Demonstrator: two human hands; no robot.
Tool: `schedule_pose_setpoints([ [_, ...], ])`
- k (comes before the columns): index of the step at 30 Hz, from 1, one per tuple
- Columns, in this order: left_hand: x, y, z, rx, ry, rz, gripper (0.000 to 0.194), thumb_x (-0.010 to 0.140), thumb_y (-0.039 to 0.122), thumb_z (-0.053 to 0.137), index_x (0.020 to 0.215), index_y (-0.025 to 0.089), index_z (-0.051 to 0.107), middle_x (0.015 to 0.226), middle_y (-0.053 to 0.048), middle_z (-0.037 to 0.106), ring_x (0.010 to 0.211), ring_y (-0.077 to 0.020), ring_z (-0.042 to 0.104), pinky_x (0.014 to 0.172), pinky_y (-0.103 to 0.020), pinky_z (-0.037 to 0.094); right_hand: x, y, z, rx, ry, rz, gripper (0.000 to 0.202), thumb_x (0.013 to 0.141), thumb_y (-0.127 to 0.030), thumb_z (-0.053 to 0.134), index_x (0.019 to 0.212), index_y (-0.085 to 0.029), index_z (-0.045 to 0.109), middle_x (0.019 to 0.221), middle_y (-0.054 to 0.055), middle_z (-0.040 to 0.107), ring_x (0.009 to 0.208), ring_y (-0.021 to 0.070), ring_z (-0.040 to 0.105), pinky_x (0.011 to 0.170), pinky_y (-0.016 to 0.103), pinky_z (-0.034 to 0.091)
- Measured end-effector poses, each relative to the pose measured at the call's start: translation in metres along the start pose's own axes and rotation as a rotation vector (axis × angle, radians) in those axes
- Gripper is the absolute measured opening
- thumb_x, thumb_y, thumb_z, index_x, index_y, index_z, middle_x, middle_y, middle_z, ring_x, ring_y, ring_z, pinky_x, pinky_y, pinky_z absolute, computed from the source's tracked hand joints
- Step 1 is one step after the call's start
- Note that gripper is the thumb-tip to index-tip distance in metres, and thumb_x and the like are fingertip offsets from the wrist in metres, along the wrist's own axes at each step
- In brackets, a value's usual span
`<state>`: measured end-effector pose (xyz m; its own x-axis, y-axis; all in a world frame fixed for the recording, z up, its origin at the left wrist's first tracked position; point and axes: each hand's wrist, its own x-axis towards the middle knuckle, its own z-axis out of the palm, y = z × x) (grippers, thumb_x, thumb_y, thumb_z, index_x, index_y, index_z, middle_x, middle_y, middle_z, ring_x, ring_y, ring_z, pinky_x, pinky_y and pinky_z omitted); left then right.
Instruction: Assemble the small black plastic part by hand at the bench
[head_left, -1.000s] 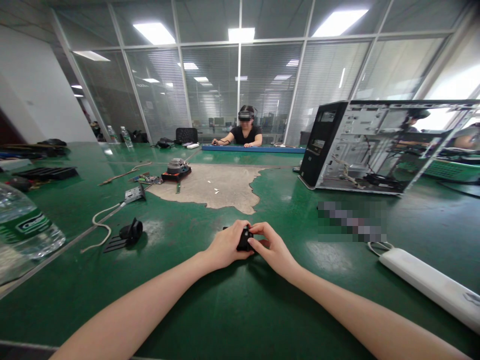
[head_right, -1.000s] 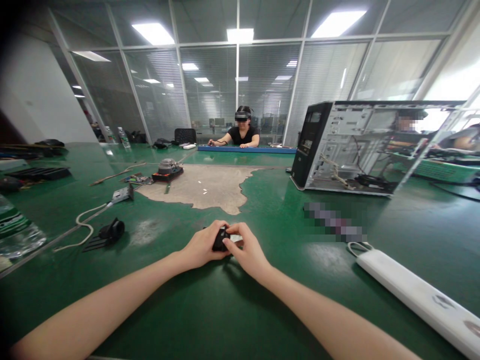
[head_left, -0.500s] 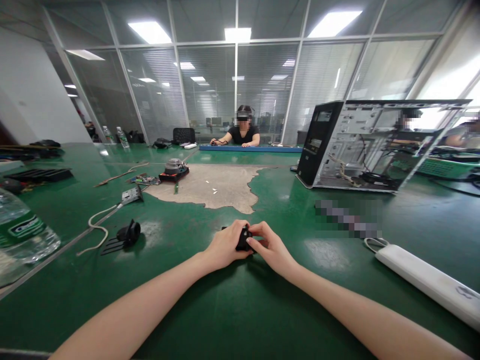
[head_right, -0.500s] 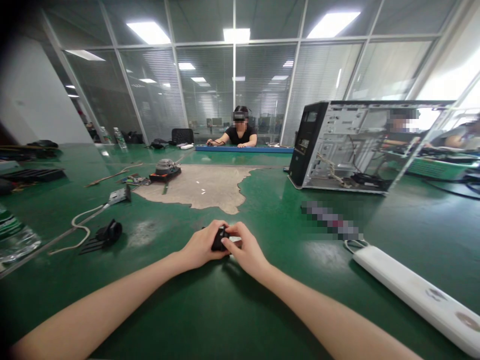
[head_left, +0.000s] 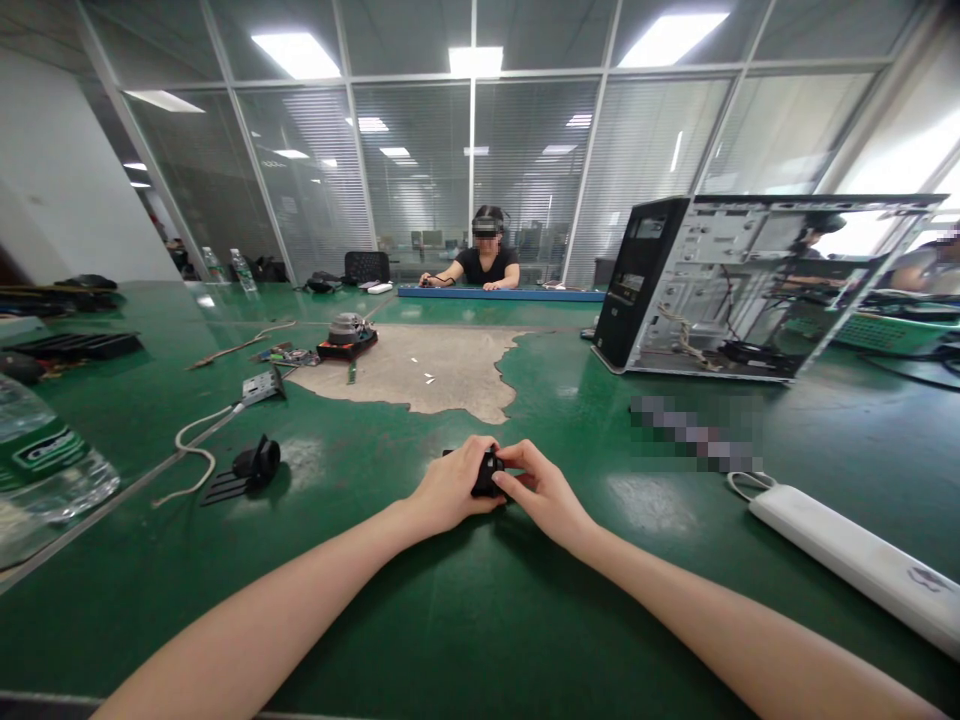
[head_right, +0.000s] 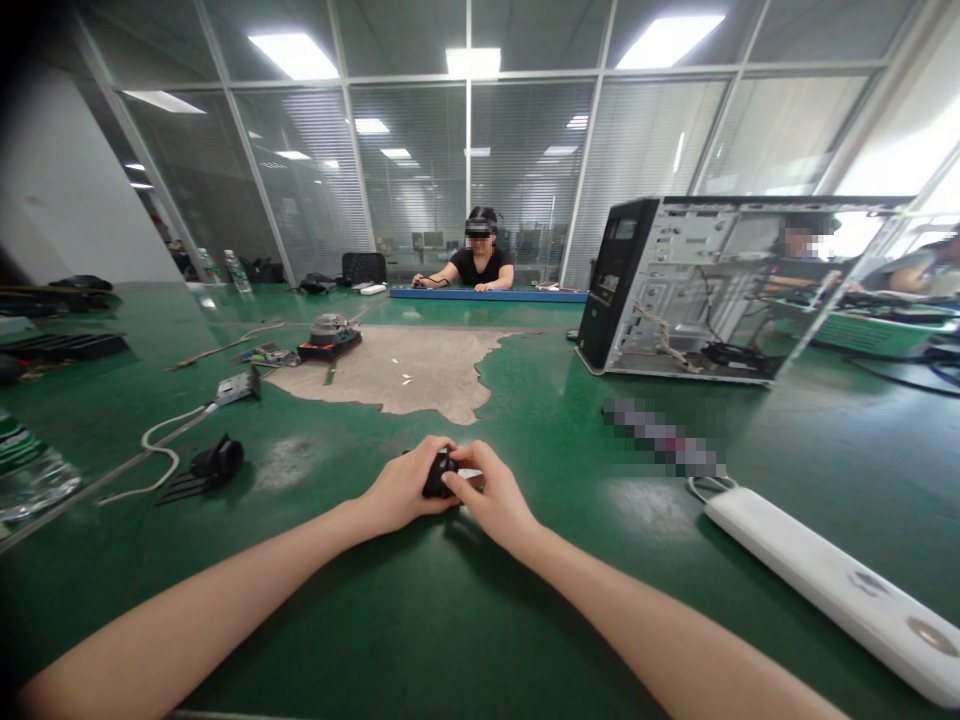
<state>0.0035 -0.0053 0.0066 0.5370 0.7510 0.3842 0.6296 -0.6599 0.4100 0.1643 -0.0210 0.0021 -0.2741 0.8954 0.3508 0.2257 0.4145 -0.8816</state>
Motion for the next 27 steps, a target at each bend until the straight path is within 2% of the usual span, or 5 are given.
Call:
schedule_pose_setpoints([
  [5,0.001,-0.0002,0.0003,0.014,-0.007,-0.01,0.055,0.065,0.034,0.062,0.11,0.023,0.033,0.105,-0.005,0.048,0.087,-0.0216,0.054,0.072,-0.034,0.044,0.0018,0.002,-0.0008,0.055,-0.051,0.097,0.023,0.077,-0.029,0.052,0.097,-0.021,0.046,0.09,0.003,0.057,0.082,0.0148,0.057,0.067,0.029,0.05],
  [11,0.0004,0.0007,-0.0011,-0.005,-0.017,-0.018,0.056,0.065,0.03,0.063,0.111,0.024,0.032,0.107,-0.004,0.048,0.089,-0.0214,0.054,0.074,-0.034,0.043,-0.0021,-0.0022,-0.0006,0.004,-0.026,-0.012,0.017,0.077,-0.026,0.052,0.092,-0.021,0.049,0.093,0.003,0.055,0.089,0.0158,0.055,0.07,0.028,0.05],
  [16,0.0007,-0.0003,0.0,0.003,-0.004,-0.017,0.055,0.065,0.034,0.062,0.111,0.024,0.032,0.106,-0.005,0.048,0.089,-0.0221,0.054,0.074,-0.035,0.044,0.0004,0.0024,-0.0001,0.043,-0.023,0.024,0.015,0.077,-0.027,0.051,0.091,-0.021,0.047,0.091,0.003,0.054,0.092,0.0165,0.054,0.067,0.027,0.05],
  [21,0.0006,-0.0005,0.0,0.002,-0.002,-0.002,0.056,0.065,0.033,0.063,0.11,0.023,0.032,0.106,-0.005,0.048,0.09,-0.0219,0.054,0.074,-0.034,0.044,0.0007,0.0042,-0.001,0.079,-0.074,0.097,0.023,0.078,-0.028,0.05,0.098,-0.021,0.043,0.09,0.003,0.055,0.078,0.0135,0.057,0.066,0.029,0.05],
  [27,0.0,0.0007,-0.0018,0.01,-0.013,0.008,0.055,0.065,0.03,0.062,0.11,0.023,0.031,0.106,-0.005,0.048,0.089,-0.0214,0.054,0.074,-0.034,0.044,-0.0023,-0.0014,-0.0009,0.014,-0.029,-0.014,0.015,0.077,-0.025,0.051,0.091,-0.021,0.047,0.092,0.003,0.053,0.087,0.0157,0.055,0.069,0.028,0.049],
])
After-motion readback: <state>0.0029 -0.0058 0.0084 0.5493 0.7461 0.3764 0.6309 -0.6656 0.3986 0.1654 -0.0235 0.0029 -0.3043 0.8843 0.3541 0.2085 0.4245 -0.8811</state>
